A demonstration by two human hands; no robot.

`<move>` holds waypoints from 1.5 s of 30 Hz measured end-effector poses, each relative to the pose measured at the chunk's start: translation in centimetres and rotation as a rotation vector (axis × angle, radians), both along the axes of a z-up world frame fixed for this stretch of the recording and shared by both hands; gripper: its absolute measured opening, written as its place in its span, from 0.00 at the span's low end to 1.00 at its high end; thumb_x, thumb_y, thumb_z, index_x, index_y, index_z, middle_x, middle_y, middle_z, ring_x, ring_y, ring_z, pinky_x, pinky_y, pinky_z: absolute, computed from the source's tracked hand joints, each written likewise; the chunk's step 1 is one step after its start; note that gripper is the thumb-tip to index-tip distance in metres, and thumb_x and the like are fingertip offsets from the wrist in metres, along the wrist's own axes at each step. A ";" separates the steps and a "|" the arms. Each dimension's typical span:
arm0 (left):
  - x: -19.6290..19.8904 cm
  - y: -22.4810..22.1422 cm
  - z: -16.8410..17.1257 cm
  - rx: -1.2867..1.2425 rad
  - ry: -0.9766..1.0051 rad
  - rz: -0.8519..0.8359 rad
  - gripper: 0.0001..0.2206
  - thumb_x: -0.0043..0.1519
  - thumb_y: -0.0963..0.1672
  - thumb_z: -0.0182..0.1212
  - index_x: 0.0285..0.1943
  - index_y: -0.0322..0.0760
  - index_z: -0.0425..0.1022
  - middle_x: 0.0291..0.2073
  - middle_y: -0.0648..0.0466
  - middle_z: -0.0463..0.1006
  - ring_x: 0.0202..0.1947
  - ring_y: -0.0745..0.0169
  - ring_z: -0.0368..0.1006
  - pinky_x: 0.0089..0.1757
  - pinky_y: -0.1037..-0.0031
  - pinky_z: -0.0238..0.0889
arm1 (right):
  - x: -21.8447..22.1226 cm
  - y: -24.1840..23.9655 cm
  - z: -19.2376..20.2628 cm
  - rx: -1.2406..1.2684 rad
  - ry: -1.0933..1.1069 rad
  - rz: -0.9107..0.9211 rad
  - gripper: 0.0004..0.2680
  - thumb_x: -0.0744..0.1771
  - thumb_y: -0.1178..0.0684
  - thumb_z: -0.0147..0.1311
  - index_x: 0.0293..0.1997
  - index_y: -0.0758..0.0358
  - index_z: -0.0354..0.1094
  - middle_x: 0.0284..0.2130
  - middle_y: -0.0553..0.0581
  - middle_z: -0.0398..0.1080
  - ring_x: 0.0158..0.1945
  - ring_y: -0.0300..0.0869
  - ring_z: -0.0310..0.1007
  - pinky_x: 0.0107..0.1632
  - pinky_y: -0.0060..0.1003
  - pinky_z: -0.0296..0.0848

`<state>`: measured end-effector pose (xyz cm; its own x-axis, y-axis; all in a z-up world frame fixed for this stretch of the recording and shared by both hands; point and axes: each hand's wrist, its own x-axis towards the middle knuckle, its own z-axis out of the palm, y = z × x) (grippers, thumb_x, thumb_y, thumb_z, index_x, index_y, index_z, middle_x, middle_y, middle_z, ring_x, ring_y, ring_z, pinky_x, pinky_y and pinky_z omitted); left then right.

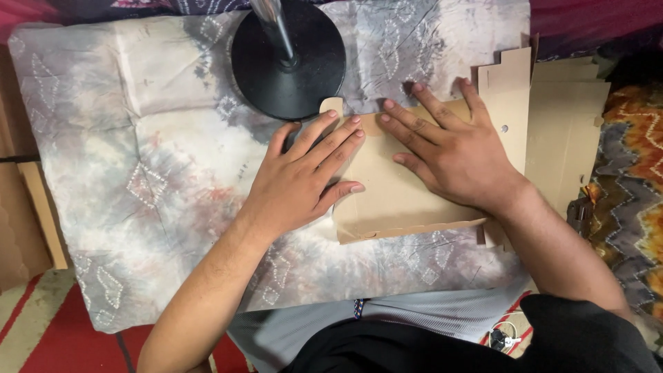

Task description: Assembling a cardboard box by folding its pre-cut flaps and tucking them into place.

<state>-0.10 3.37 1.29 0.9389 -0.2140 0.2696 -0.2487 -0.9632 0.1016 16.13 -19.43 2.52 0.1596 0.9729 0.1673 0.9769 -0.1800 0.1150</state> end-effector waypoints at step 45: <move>-1.1 -0.3 -1.9 0.134 -0.030 0.032 0.32 0.71 0.62 0.41 0.76 0.45 0.61 0.75 0.59 0.58 0.74 0.59 0.54 0.62 0.58 0.55 | 2.5 2.9 1.0 -0.002 -0.067 0.290 0.18 0.72 0.42 0.46 0.69 0.54 0.69 0.65 0.51 0.72 0.71 0.47 0.68 0.70 0.50 0.60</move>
